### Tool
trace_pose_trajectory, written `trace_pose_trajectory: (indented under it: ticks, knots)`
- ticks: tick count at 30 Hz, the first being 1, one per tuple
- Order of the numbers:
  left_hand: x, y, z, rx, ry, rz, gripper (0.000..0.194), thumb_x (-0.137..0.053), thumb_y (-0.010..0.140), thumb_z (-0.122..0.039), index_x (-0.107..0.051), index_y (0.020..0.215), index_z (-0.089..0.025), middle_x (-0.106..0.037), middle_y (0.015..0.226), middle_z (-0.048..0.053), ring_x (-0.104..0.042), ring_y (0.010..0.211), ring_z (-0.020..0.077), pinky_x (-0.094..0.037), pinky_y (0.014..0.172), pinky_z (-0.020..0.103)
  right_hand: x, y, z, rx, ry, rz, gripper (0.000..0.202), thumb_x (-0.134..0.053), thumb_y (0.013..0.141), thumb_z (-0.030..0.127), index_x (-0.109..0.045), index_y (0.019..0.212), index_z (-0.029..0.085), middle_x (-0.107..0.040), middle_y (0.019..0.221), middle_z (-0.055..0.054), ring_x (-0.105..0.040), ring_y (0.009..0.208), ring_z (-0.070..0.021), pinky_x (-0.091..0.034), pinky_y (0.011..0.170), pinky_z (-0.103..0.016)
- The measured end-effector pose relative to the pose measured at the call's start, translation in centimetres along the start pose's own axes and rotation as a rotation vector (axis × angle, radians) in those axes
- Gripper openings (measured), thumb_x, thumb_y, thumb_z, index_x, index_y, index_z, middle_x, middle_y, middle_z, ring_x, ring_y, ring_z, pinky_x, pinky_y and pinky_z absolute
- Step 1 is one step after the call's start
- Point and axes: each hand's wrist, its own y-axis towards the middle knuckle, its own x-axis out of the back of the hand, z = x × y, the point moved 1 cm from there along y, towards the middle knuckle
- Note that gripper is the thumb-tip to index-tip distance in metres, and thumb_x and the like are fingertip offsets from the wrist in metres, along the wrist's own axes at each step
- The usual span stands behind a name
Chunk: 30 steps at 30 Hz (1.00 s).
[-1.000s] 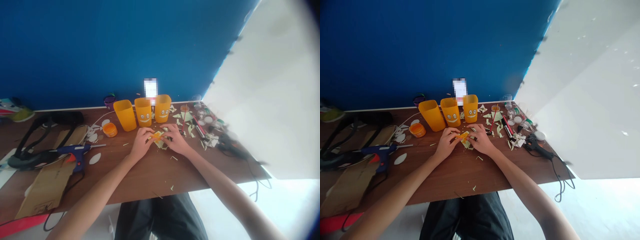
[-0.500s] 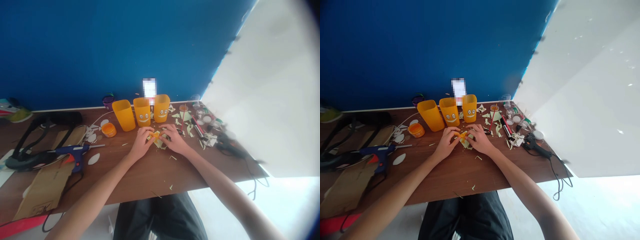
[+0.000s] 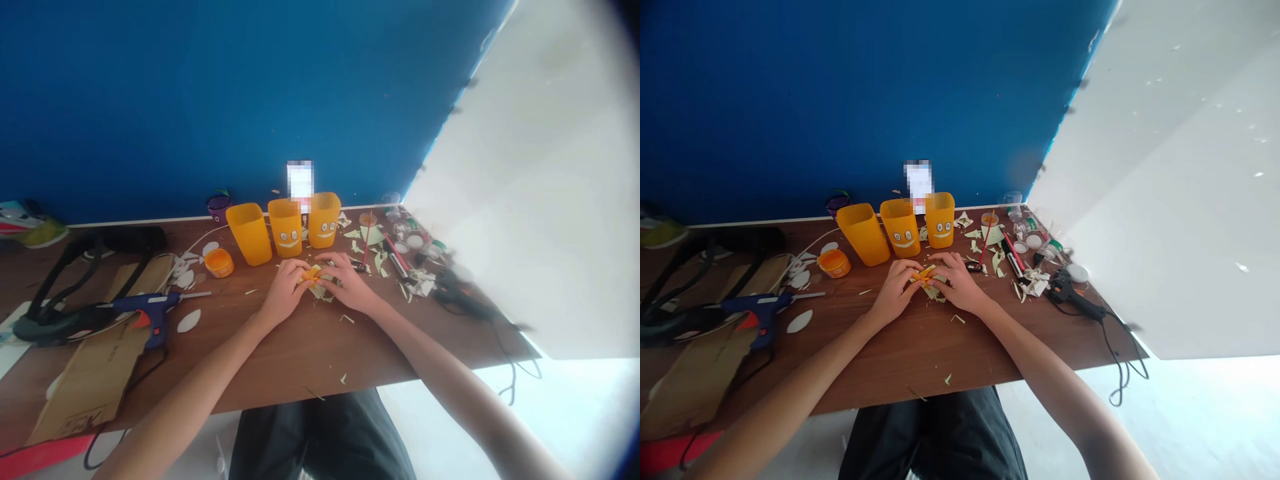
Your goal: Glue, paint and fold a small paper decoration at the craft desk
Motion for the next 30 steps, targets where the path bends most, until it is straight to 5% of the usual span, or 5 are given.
trace_pose_trajectory:
  ticks: [17, 30]
  knots:
    - [-0.2, -0.3, -1.0, -0.196, 0.157, 0.008, 0.013, -0.048, 0.095, -0.017, -0.060, 0.091, -0.020, -0.060, 0.117, 0.007, -0.049, 0.112, 0.0227, -0.044, 0.096, 0.042, -0.1, -0.1, 0.9, -0.099, 0.159, 0.104, 0.026, -0.051, 0.096, 0.032, -0.071, 0.081, 0.022, -0.049, 0.136, -0.007, -0.040, 0.128, -0.0271, -0.037, 0.108, -0.051]
    - [0.2, -0.8, -1.6, -0.409, 0.428, -0.149, 0.023, -0.048, 0.092, -0.008, -0.066, 0.097, -0.020, -0.068, 0.115, 0.005, -0.055, 0.107, 0.0198, -0.046, 0.091, 0.037, 0.1, 0.2, 1.3, -0.261, 0.470, 0.105, 0.037, -0.060, 0.089, 0.049, -0.069, 0.068, 0.020, -0.050, 0.139, -0.006, -0.039, 0.131, -0.0312, -0.023, 0.111, -0.055]
